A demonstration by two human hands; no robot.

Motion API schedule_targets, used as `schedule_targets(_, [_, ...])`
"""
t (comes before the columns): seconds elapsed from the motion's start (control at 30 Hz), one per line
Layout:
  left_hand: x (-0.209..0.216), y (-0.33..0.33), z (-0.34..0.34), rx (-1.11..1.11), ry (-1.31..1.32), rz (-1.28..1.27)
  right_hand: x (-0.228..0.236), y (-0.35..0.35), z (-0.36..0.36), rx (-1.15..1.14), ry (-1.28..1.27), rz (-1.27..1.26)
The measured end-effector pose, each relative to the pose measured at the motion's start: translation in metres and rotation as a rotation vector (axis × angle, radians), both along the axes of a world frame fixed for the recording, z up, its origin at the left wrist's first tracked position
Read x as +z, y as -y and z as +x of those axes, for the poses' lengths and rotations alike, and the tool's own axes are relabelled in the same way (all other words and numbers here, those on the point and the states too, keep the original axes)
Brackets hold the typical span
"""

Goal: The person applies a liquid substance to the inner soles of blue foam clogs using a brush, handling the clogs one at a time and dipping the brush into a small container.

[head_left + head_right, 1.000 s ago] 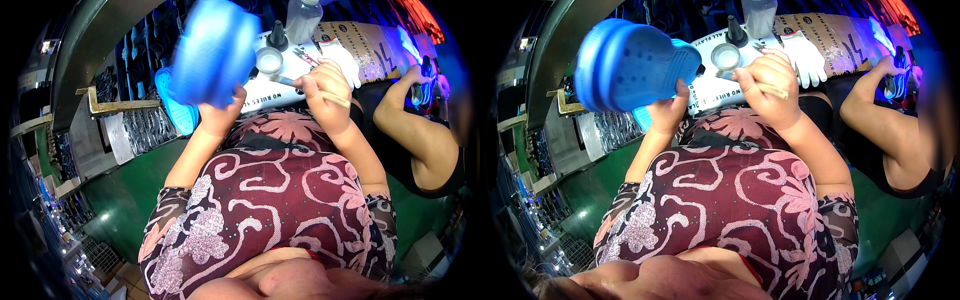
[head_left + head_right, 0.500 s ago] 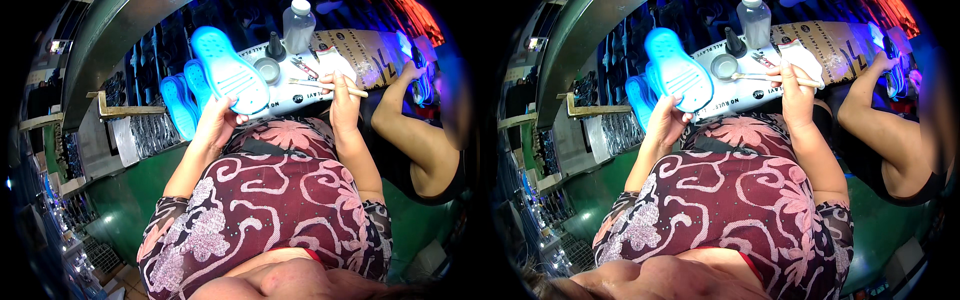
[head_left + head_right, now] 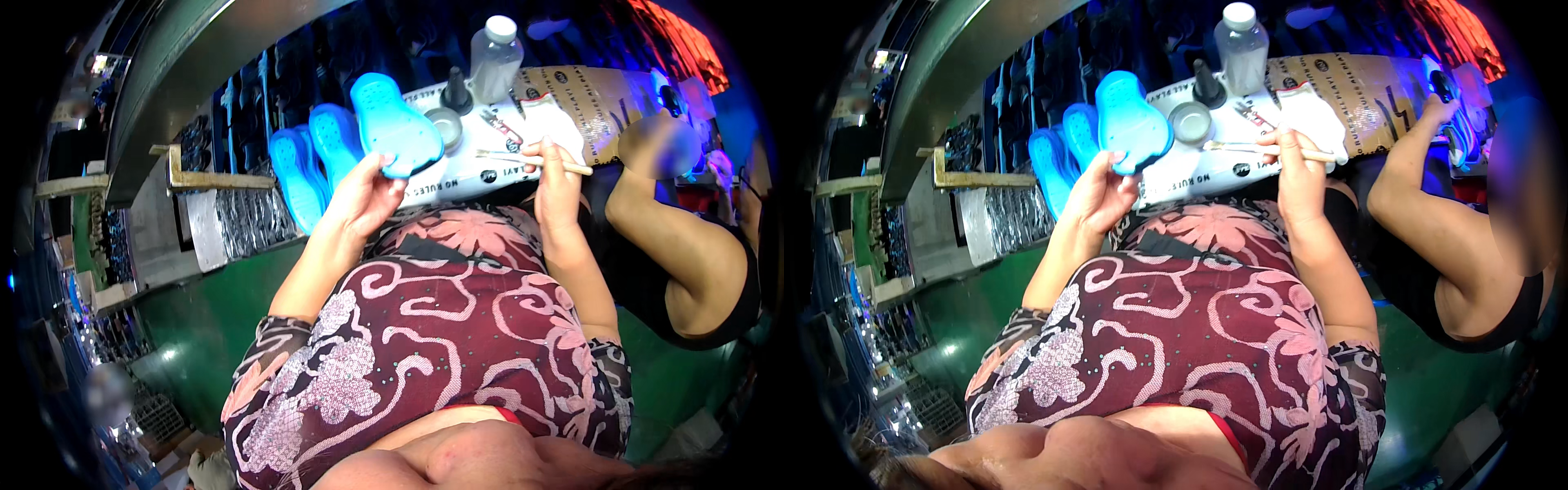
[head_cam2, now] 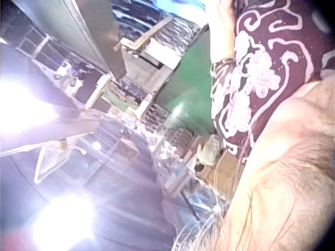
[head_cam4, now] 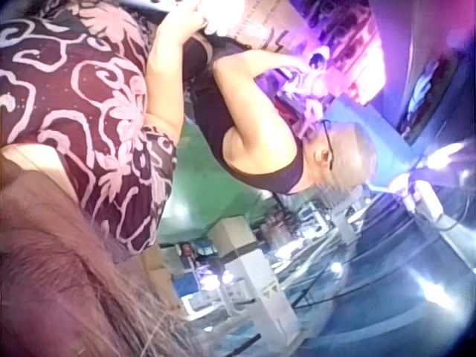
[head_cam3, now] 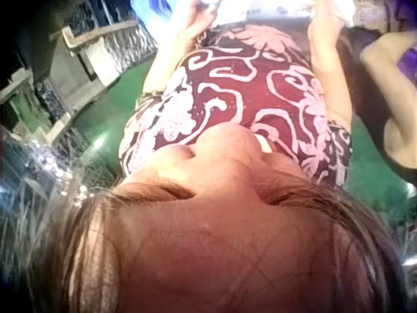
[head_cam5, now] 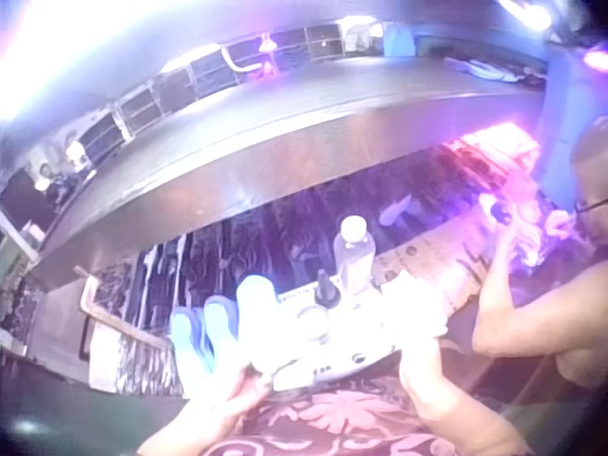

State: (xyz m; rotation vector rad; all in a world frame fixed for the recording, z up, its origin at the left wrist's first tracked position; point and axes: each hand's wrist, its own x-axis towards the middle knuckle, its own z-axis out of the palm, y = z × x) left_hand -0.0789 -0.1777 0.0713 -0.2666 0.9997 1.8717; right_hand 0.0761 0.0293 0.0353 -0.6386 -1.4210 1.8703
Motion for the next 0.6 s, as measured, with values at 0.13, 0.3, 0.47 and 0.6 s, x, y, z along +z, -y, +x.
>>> schedule_targets(0.13, [0.038, 0.021, 0.002, -0.385, -0.344, 0.123, -0.013, 0.000, -0.003, 0.009, 0.022, -0.040])
schedule_targets(0.3, [0.101, -0.013, -0.006, -0.772, -0.691, 0.183, 0.002, -0.004, 0.007, -0.014, 0.105, -0.014])
schedule_targets(0.47, [0.189, -0.179, -0.001, -0.943, -0.988, 0.327, -0.011, -0.026, 0.029, -0.057, -0.030, -0.116])
schedule_targets(0.6, [0.230, -0.312, -0.002, -0.541, -0.412, 0.651, -0.010, -0.033, 0.036, -0.095, 0.028, -0.150])
